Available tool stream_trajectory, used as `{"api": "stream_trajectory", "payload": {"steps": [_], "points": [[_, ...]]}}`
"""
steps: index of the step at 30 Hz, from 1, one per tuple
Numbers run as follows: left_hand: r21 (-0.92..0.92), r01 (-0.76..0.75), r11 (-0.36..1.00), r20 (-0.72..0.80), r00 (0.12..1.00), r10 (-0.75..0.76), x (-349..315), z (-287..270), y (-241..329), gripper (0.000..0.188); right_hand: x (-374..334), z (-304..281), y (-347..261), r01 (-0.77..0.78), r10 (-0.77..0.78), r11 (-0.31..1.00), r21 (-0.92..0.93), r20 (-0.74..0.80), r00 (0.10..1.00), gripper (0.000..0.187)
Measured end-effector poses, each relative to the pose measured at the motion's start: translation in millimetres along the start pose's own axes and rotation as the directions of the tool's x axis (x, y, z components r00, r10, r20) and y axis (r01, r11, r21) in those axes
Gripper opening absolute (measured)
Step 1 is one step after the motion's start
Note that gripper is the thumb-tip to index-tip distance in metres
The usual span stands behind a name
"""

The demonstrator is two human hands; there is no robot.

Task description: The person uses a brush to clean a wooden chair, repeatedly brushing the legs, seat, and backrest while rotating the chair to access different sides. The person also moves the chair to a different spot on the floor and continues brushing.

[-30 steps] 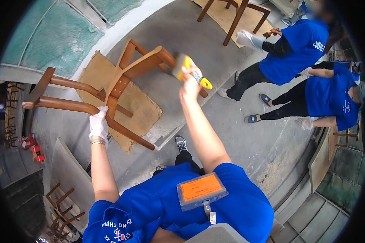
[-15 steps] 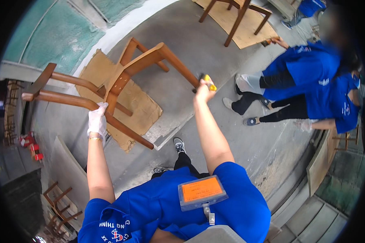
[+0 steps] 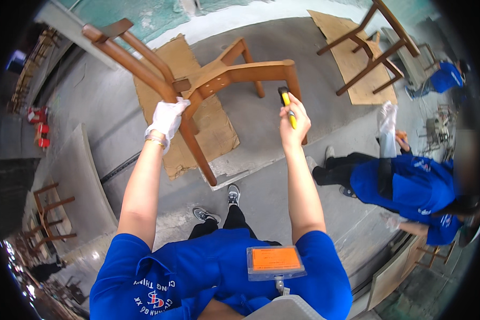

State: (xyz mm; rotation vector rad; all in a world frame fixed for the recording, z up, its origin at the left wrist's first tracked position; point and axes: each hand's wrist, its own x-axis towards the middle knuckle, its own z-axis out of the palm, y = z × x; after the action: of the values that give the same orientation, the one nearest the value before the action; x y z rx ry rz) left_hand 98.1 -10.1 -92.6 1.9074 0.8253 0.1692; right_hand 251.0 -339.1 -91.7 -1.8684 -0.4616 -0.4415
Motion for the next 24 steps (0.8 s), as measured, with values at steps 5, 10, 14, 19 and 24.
{"api": "stream_trajectory", "payload": {"steps": [5,10,14,19,24], "points": [[-0.040,0.042,0.998,-0.033,0.999,-0.043,-11.6,-3.6,8.7,0.033,-5.9,29.1,0.2,0.267,-0.270,0.962,-0.045,-0.063,0.961,0.023],[-0.134,0.090,0.987,-0.010,0.996,-0.092,-7.9,-5.6,8.4,0.037,-22.9,104.8,7.0,0.220,-0.217,0.974,0.051,-0.073,0.974,0.022],[-0.087,0.085,0.993,-0.016,0.996,-0.087,-9.9,-7.0,11.6,0.039,-45.1,149.5,1.3,0.134,-0.172,0.967,0.218,0.165,0.971,0.023],[0.172,0.145,0.974,0.075,0.984,-0.160,-16.1,-27.7,27.9,0.070,-51.7,149.3,-13.4,-0.275,-0.197,0.695,0.664,0.544,0.815,0.027],[0.106,0.114,0.988,0.181,0.975,-0.132,-20.5,-40.5,30.7,0.095,-58.0,139.0,-26.7,-0.029,0.039,0.863,0.505,-0.008,0.999,0.027]]}}
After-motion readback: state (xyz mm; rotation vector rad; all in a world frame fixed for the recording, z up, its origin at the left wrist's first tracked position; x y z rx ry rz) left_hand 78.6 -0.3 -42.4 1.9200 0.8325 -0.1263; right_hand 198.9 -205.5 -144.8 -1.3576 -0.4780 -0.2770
